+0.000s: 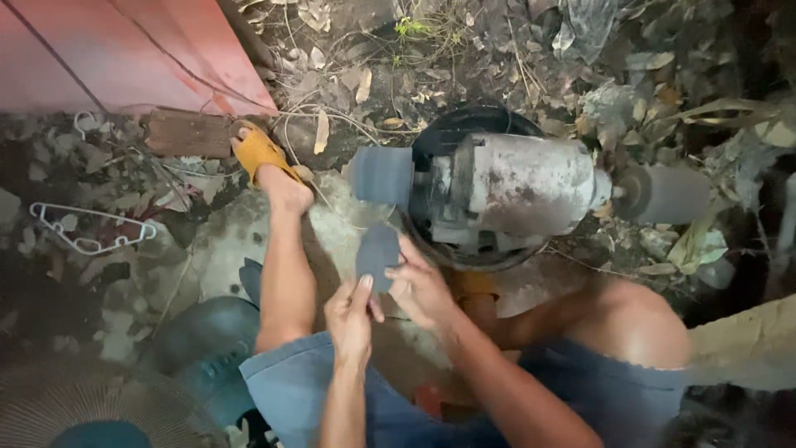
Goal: Shaping a shoe component using a bench grinder
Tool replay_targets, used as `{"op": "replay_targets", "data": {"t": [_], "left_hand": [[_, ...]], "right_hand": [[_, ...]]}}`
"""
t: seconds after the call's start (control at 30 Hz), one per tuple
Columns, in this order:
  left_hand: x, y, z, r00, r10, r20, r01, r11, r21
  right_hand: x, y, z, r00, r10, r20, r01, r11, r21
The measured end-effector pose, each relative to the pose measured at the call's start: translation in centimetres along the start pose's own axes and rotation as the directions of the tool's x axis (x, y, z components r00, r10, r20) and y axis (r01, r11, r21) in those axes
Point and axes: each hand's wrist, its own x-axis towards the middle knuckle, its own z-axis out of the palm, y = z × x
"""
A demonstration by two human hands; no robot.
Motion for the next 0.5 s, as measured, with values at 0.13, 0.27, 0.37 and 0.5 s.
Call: {"op": "replay_targets", "data": {"t": [0.13, 0.27, 0.37, 0.5], "left_hand": [[1.3, -1.0, 1.2, 0.986, -0.156, -0.05, 0.147, 0.978, -0.149], [2.7, 1.1, 2.9, 0.997, -0.078, 0.028, 0.08, 0.995, -0.063], [2.0, -0.3, 2.6, 0.994, -0.1, 0.03, 0.102, 0.992, -0.072], [6.7, -5.9, 4.0, 0.971, -0.225, 0.08, 0.238, 0.939, -0.248]], "right_hand": [[1.6, -0.9, 0.7, 0.997, -0.017, 0.069, 0.02, 0.999, -0.042], [4.0, -0.7, -2.5, 1.0, 0.002, 0.023, -0.004, 0.998, 0.055], [2.1, -2.0, -0.4, 0.999, -0.003, 0.046, -0.001, 0.995, 0.095], [4.0, -2.5, -0.2, 0.998, -0.063, -0.004, 0.063, 0.993, 0.095]]}}
